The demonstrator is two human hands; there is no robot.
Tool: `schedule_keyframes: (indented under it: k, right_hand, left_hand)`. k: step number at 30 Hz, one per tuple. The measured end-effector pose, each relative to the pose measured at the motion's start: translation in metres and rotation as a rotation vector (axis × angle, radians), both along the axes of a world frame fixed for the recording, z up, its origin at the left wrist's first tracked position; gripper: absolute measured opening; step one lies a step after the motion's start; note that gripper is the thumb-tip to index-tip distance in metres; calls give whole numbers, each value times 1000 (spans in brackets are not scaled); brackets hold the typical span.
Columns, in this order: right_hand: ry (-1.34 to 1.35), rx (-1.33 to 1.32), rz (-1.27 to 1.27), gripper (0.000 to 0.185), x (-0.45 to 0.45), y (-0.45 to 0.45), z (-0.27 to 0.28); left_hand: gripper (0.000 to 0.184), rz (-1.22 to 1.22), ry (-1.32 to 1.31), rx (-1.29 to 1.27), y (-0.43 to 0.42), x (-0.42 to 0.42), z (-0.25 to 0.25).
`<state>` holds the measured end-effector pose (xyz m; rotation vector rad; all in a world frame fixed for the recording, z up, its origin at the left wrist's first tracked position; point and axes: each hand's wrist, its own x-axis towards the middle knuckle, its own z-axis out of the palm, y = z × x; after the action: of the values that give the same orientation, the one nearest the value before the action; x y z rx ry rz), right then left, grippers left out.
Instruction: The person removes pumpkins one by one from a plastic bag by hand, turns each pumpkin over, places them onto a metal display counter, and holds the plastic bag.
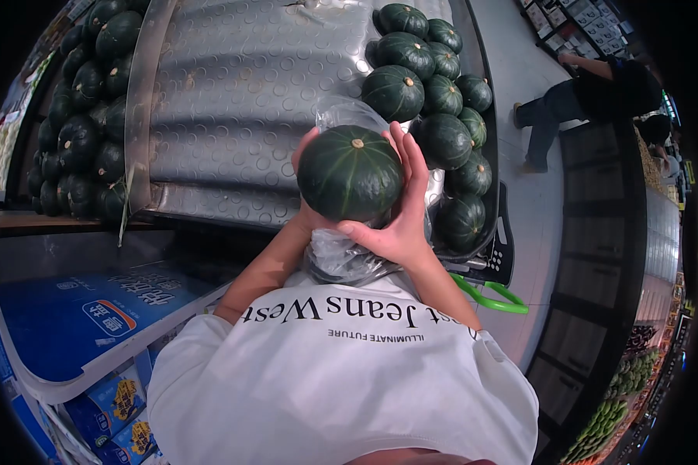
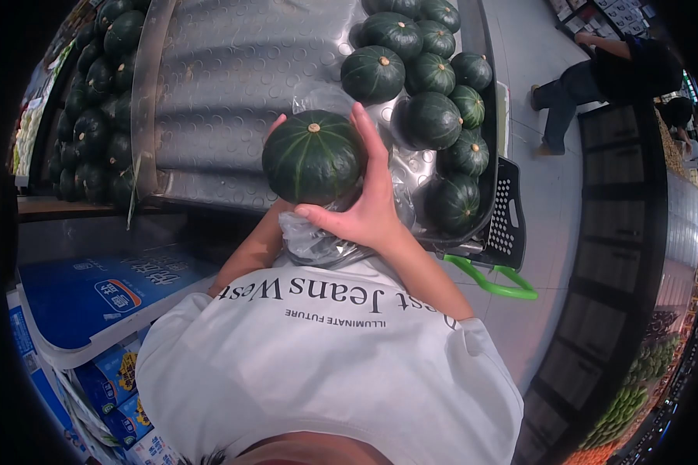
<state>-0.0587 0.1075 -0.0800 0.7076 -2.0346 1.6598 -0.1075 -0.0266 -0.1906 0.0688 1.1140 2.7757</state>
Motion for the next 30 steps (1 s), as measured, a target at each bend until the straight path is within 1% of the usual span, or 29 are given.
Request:
schedule_keyframes:
  k: [5,7,9,11,13,14,16,17,19,26,30]
  right_hand:
    - [-39,-83,41,118,0,-2,1]
    - [-41,-81,28,117,-1,-2,2]
    - [-63,-77,33,117,-1,0,3]
    - [-105,-69,54,118,-1,3,2]
    - [-93,-55,39,118,-2,4,3]
    - [-87,-47,31,118,-2,4,3]
    - [-70,-41,10,118,-3,4,2]
    - [-62,-38,0,118,-3,4,2]
    - [-70,-52,-3,118,-3,3,2]
    - [-92,-67,-5,117,-2,3,2]
    - [-98,-128,-9,107,0,0,2]
  left_hand:
    - [114,95,130,-77,3,5,2]
    - [110,198,381,-195,6,9,13]
    - [104,359,819,-388,9,12,25]
    - [98,189,368,-263,7,10,14]
    - [94,170,313,-262,8,11,20]
    - [93,237,481,-324,9,16,23]
    - [93,337,718,-520,7,21,37]
    - [94,369,786,-655,2,21,43]
    - [96,397,859,-784,-1,21,46]
    - [98,411,871,-742,0,20,44]
    - [97,448,837,-653,2,21,38]
